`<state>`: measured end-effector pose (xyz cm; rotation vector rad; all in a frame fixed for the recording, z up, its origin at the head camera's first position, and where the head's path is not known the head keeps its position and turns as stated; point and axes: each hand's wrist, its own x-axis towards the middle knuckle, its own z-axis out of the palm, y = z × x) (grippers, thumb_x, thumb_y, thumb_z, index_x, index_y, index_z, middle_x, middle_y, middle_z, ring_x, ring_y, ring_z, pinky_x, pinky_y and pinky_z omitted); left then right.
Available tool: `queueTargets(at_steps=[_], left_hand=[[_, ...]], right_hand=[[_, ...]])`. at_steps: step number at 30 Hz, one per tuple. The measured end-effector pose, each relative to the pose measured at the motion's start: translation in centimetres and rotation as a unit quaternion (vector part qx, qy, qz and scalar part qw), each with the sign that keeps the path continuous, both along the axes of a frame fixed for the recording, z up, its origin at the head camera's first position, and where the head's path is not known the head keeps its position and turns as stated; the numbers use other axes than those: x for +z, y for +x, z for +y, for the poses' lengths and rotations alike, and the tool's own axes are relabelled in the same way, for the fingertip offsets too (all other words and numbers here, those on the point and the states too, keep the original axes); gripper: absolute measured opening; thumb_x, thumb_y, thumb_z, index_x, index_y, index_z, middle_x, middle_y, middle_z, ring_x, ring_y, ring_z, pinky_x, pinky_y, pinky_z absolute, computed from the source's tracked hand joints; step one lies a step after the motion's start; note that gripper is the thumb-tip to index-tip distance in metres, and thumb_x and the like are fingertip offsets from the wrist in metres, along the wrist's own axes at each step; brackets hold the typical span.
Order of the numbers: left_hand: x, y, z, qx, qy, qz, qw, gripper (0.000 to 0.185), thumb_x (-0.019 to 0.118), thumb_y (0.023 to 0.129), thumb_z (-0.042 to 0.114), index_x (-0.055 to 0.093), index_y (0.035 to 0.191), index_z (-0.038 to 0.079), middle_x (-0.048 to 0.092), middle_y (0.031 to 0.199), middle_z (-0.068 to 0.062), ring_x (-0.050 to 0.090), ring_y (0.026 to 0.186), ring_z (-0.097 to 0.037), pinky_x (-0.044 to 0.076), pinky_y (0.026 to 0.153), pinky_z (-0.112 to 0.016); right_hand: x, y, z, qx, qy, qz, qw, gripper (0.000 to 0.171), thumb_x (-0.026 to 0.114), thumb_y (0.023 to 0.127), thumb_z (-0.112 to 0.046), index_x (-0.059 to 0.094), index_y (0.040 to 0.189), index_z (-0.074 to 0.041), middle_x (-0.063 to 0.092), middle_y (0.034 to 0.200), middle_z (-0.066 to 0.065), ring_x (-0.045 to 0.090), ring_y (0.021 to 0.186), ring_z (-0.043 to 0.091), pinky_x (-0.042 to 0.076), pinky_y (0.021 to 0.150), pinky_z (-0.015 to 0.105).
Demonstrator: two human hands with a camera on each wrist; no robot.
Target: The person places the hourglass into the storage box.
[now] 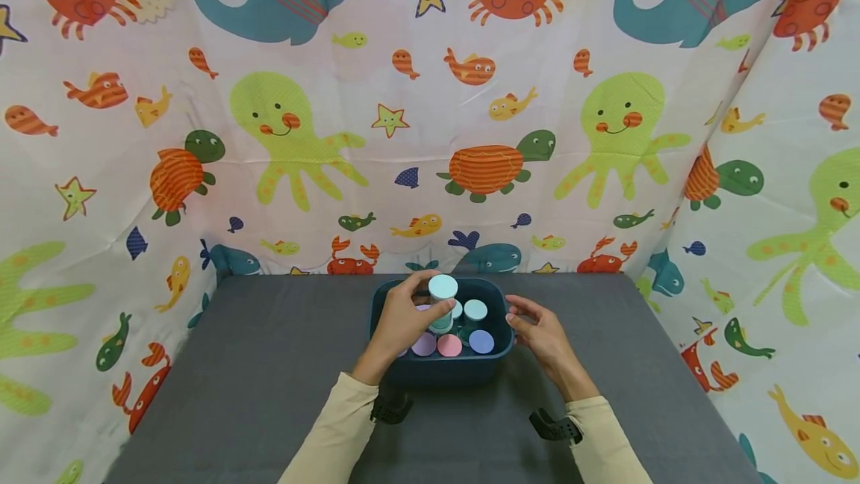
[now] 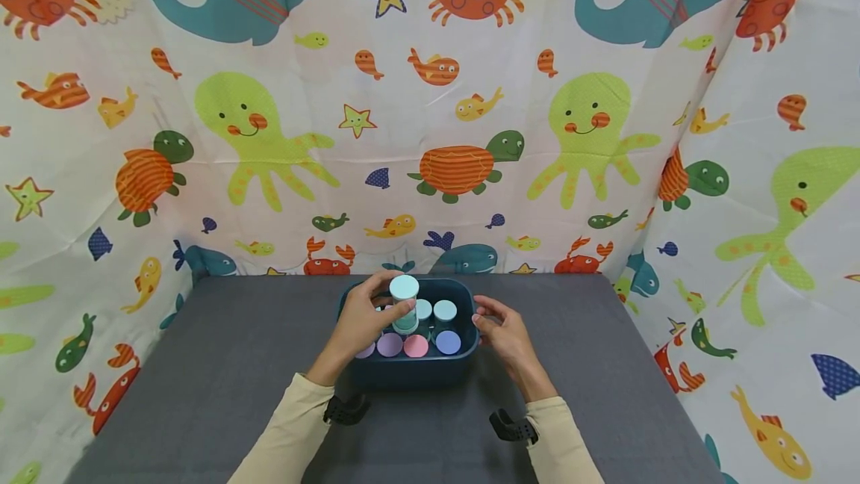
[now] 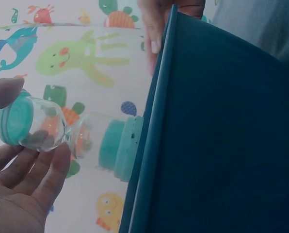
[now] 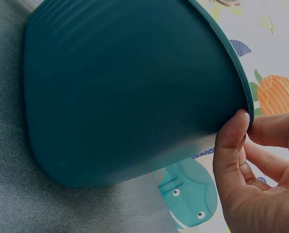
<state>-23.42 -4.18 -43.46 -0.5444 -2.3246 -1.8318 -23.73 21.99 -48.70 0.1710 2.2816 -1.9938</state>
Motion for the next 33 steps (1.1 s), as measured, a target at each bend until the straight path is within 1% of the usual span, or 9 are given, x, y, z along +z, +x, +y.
queueTargets(at_steps=[2, 5, 7, 10, 14, 16, 21, 30, 33], left_hand=[[-0.2, -0.2, 0.3, -0.002, -0.002, -0.004, 1.0000, 0.052, 0.078, 0.084, 0.027, 0.060, 0.129, 0.012, 0.068, 0.115, -0.009, 0.069, 0.101, -0.023, 0.057, 0.090, -0.038], [-0.4, -0.5, 0.8, -0.004, -0.009, -0.011, 0.9999, 0.049, 0.078, 0.084, 0.028, 0.060, 0.128, 0.015, 0.068, 0.114, -0.007, 0.069, 0.100, -0.021, 0.057, 0.088, -0.033], [-0.5, -0.7, 1.2, -0.010, -0.009, -0.014, 0.9998, 0.048, 0.078, 0.084, 0.029, 0.061, 0.127, 0.016, 0.068, 0.113, -0.007, 0.069, 0.101, -0.023, 0.057, 0.087, -0.031], [-0.8, -1.0, 1.6, -0.020, -0.005, -0.023, 0.9995, 0.048, 0.078, 0.084, 0.031, 0.061, 0.127, 0.016, 0.067, 0.114, -0.009, 0.069, 0.103, -0.025, 0.057, 0.088, -0.033], [-1.2, -1.3, 2.1, -0.027, -0.007, -0.035, 0.9990, 0.049, 0.077, 0.085, 0.032, 0.060, 0.127, 0.016, 0.066, 0.115, -0.009, 0.068, 0.105, -0.022, 0.057, 0.089, -0.033], [-1.5, -1.5, 2.3, -0.026, -0.011, -0.039, 0.9988, 0.050, 0.077, 0.085, 0.032, 0.059, 0.128, 0.014, 0.066, 0.115, -0.007, 0.067, 0.107, -0.019, 0.056, 0.090, -0.032], [-1.8, -2.0, 2.8, -0.020, -0.029, -0.046, 0.9983, 0.052, 0.076, 0.086, 0.035, 0.058, 0.130, 0.013, 0.067, 0.117, -0.005, 0.064, 0.111, -0.018, 0.055, 0.092, -0.033], [-2.5, -2.7, 3.2, -0.007, -0.069, -0.064, 0.9955, 0.050, 0.074, 0.087, 0.040, 0.059, 0.128, 0.016, 0.069, 0.117, -0.004, 0.066, 0.110, -0.021, 0.056, 0.089, -0.038], [-2.6, -2.9, 3.4, -0.004, -0.072, -0.068, 0.9950, 0.051, 0.073, 0.087, 0.041, 0.059, 0.129, 0.016, 0.069, 0.118, -0.004, 0.065, 0.111, -0.022, 0.055, 0.091, -0.039]], right_hand=[[0.0, 0.0, 0.0, 0.000, 0.000, -0.001, 1.000, 0.041, 0.058, 0.098, -0.013, 0.054, 0.139, -0.011, 0.052, 0.120, 0.010, 0.056, 0.092, 0.020, 0.054, 0.073, 0.027], [0.0, 0.0, 0.0, 0.000, 0.004, 0.000, 1.000, 0.041, 0.058, 0.098, -0.014, 0.054, 0.139, -0.011, 0.052, 0.121, 0.010, 0.056, 0.093, 0.020, 0.054, 0.074, 0.027], [-0.1, 0.0, 0.0, 0.000, 0.005, -0.001, 1.000, 0.041, 0.058, 0.098, -0.014, 0.054, 0.139, -0.012, 0.052, 0.121, 0.011, 0.056, 0.094, 0.020, 0.054, 0.075, 0.028], [-0.1, 0.0, 0.0, -0.002, 0.009, -0.002, 1.000, 0.041, 0.059, 0.098, -0.015, 0.054, 0.139, -0.012, 0.052, 0.122, 0.011, 0.056, 0.095, 0.020, 0.054, 0.075, 0.028], [-0.1, -0.1, 0.0, -0.005, 0.011, -0.004, 1.000, 0.040, 0.059, 0.098, -0.015, 0.055, 0.138, -0.013, 0.052, 0.122, 0.011, 0.055, 0.097, 0.021, 0.054, 0.076, 0.027], [-0.2, -0.1, 0.0, -0.005, 0.012, -0.005, 1.000, 0.040, 0.059, 0.098, -0.016, 0.055, 0.138, -0.013, 0.052, 0.123, 0.011, 0.056, 0.097, 0.021, 0.054, 0.076, 0.027], [-0.1, -0.1, 0.0, -0.005, 0.014, -0.003, 1.000, 0.040, 0.059, 0.098, -0.017, 0.055, 0.138, -0.014, 0.052, 0.123, 0.012, 0.056, 0.099, 0.022, 0.054, 0.078, 0.028], [-0.1, 0.0, 0.0, -0.003, 0.019, -0.001, 1.000, 0.041, 0.059, 0.099, -0.018, 0.054, 0.139, -0.014, 0.052, 0.125, 0.013, 0.055, 0.101, 0.024, 0.054, 0.080, 0.029], [-0.1, 0.0, 0.0, -0.002, 0.017, -0.001, 1.000, 0.040, 0.059, 0.099, -0.017, 0.055, 0.139, -0.014, 0.052, 0.124, 0.013, 0.055, 0.101, 0.024, 0.054, 0.080, 0.028]])
